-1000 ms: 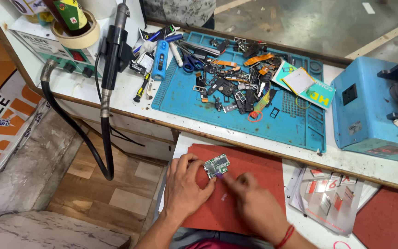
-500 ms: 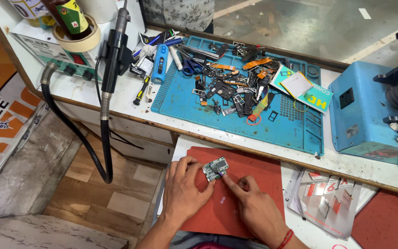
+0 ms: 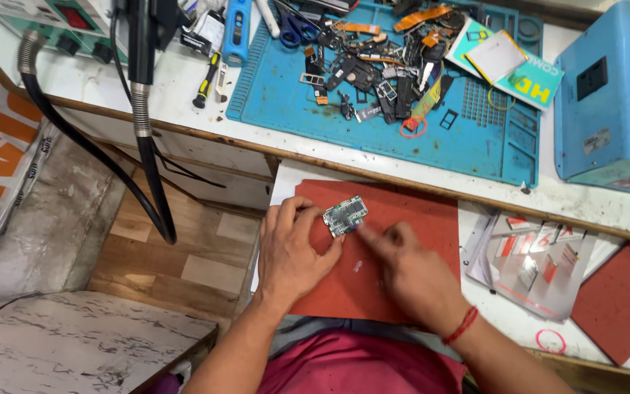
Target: The person uses a purple marker to repeatedly rub and clean the surface of a small circuit board placed on a red mat. The person holds the board with one hand and scrubs it with the marker in the other, focusing on different areas of the board throughout the clip.
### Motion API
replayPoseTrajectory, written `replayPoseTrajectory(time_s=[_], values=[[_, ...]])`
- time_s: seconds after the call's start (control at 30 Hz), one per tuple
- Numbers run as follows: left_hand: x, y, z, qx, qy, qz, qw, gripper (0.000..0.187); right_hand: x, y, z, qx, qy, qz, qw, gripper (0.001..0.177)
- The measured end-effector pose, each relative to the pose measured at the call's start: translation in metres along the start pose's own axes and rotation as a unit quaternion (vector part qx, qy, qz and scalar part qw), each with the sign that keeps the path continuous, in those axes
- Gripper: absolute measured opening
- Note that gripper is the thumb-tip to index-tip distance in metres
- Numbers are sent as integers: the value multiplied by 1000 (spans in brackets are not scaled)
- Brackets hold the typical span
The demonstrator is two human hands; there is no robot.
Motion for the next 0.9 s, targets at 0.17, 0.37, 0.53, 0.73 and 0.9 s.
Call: replayPoseTrajectory(time_s=[0.17,0.37,0.53,0.73,0.9], values=[[2,-2,2,-6,-5,-3,1000,43,7,-3,10,-26,-15,70,997,66],[1,-3,5,-15,-11,-20,1000,45,11,-3,8,-21,-22,-8,1000,55],[-3,-4,5,-19,-3,-23,1000,45,1,-1,-1,-25,-5,-41,999,53],[0,-4,2,-23,-12,-17,1000,47,3,-1,7,-18,-13,-15,1000,56],[-1,-2,5,-21,-9,-12,1000,45,15,9,10,41,-53,106,992,61]])
Point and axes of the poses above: each hand's wrist, its own y-axis towards the middle knuckle, its own x-axis out of the back of the hand, z = x × y, the point moved 1 cm from there along y, towards the middle knuckle, and after that the axes turned 1 degree about y, right-handed, at the moved point
